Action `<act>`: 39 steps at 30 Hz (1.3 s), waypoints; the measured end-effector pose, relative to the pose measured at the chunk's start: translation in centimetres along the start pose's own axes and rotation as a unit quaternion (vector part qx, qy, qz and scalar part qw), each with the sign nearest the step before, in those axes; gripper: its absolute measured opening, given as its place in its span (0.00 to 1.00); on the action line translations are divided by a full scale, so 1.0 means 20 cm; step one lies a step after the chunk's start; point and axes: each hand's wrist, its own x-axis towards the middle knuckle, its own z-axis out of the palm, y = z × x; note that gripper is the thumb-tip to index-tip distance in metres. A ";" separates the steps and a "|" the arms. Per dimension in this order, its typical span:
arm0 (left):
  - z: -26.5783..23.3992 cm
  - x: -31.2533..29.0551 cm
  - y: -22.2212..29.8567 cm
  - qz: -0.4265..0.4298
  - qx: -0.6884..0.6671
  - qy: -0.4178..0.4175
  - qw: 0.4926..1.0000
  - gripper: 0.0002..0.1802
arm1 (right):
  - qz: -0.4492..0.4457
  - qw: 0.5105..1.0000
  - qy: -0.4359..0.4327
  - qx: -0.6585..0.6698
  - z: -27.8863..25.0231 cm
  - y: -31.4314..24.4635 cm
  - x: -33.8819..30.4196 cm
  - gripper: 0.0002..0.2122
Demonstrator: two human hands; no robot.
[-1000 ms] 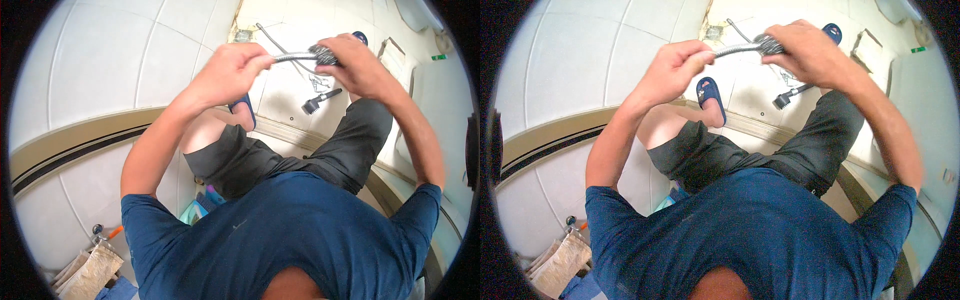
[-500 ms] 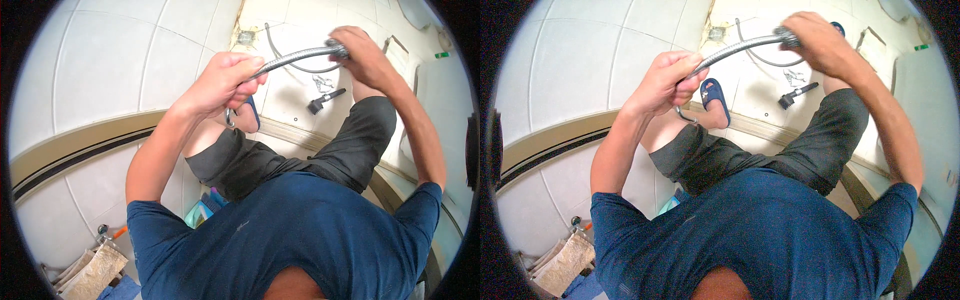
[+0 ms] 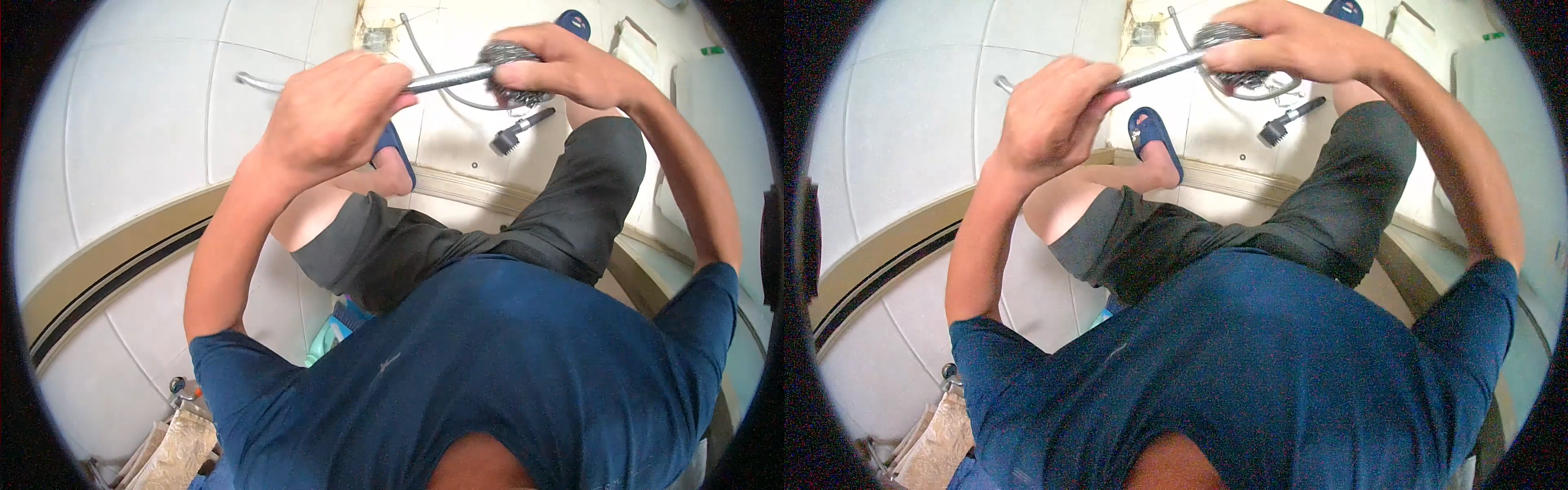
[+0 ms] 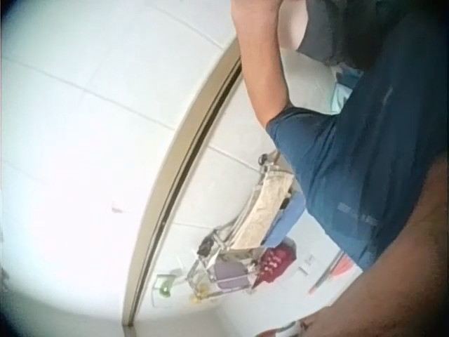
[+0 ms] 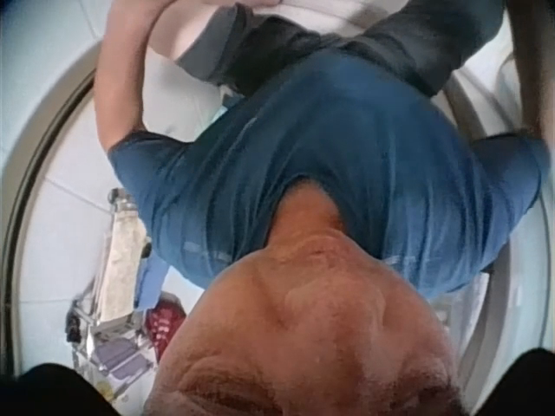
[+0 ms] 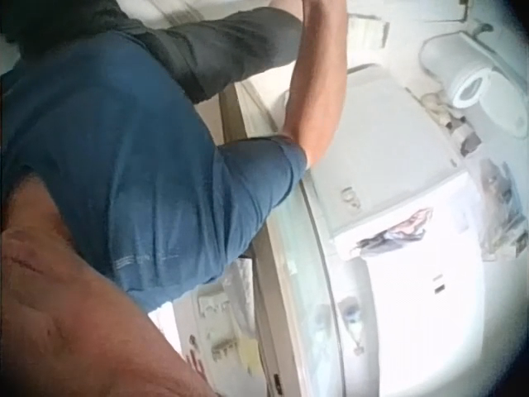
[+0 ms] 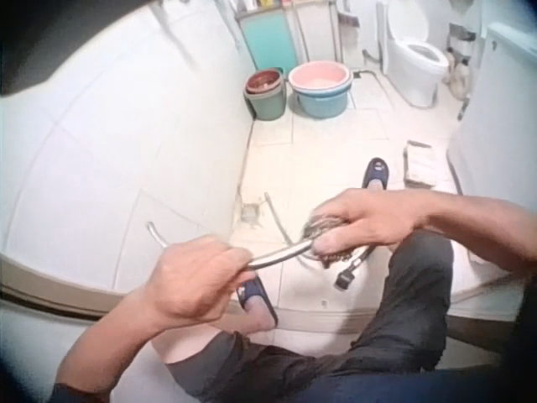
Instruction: The person holds a flexible metal shower hose and a bidet sprayer head, attempting to connect or disconnect them while using a piece of steel wool to clean the connection point.
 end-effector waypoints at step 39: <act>0.02 0.06 0.06 -0.542 -0.510 -0.116 0.658 0.20 | -0.205 0.880 0.103 -0.415 0.08 0.05 0.28 0.11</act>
